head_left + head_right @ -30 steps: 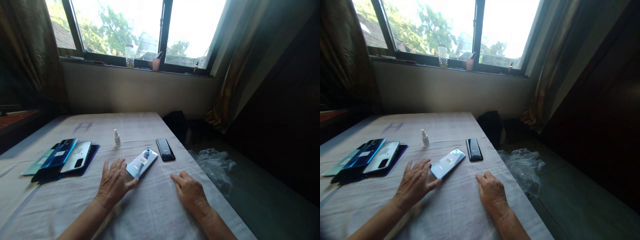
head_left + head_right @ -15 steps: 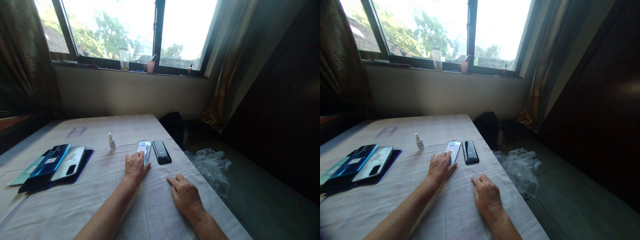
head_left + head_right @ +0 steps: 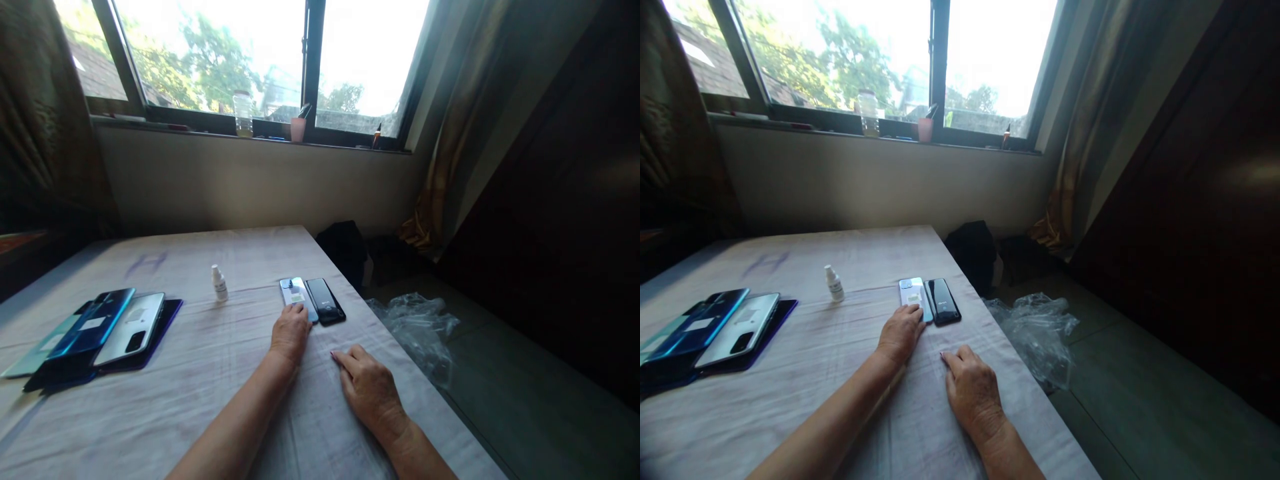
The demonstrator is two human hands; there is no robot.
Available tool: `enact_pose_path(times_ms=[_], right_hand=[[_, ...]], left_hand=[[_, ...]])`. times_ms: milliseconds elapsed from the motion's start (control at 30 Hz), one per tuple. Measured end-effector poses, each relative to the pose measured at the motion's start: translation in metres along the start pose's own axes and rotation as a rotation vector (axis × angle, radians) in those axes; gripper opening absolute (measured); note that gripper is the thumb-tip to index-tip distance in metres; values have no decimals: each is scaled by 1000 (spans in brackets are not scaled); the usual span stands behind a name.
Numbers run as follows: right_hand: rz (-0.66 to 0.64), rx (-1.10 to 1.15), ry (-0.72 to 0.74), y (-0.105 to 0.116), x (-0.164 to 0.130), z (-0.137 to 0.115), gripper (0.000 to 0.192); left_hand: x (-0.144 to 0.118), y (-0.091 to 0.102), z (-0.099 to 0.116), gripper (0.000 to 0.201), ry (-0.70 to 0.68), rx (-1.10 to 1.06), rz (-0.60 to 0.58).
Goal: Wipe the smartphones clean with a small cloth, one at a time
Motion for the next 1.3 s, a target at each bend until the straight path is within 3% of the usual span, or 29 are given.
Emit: enact_pose_path(times_ms=[233,367,467,533,700,800,933,1167,1300], right_hand=[[77,-20,29,-1,-1,1,41],[143,-28,69,-4,-2,4,41],[210,-21,94,-5,-3,7,39],[238,-13,108,-6,-3,10,40],[281,7,151,-6,-4,10,41],[284,14,176,-6,-4,7,41],[280,7,193,-7,-3,7,42],[230,-26,171,-12,3,12,41],[241,-59,160,-9,1,6,41]], left_hand=[[-10,-2,12,32,-122,2,32],[-39,5,-4,39,-175,23,26],[-83,20,-42,42,-161,70,5],[-121,40,-78,39,-102,127,9],[-221,110,-175,53,186,332,109],[-261,133,-207,58,308,405,138],[-274,130,-209,44,298,424,128],[-262,118,-187,23,153,400,111],[-256,119,-172,22,49,366,94]])
Point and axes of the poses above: each hand's wrist, its own x-axis towards the middle knuckle, its own y-axis out of the back of the hand, z = x × y, the point moved 10 cm from there along x, towards the middle knuckle, and after that the axes turned 15 degrees about -y, right-handed, at the moved point
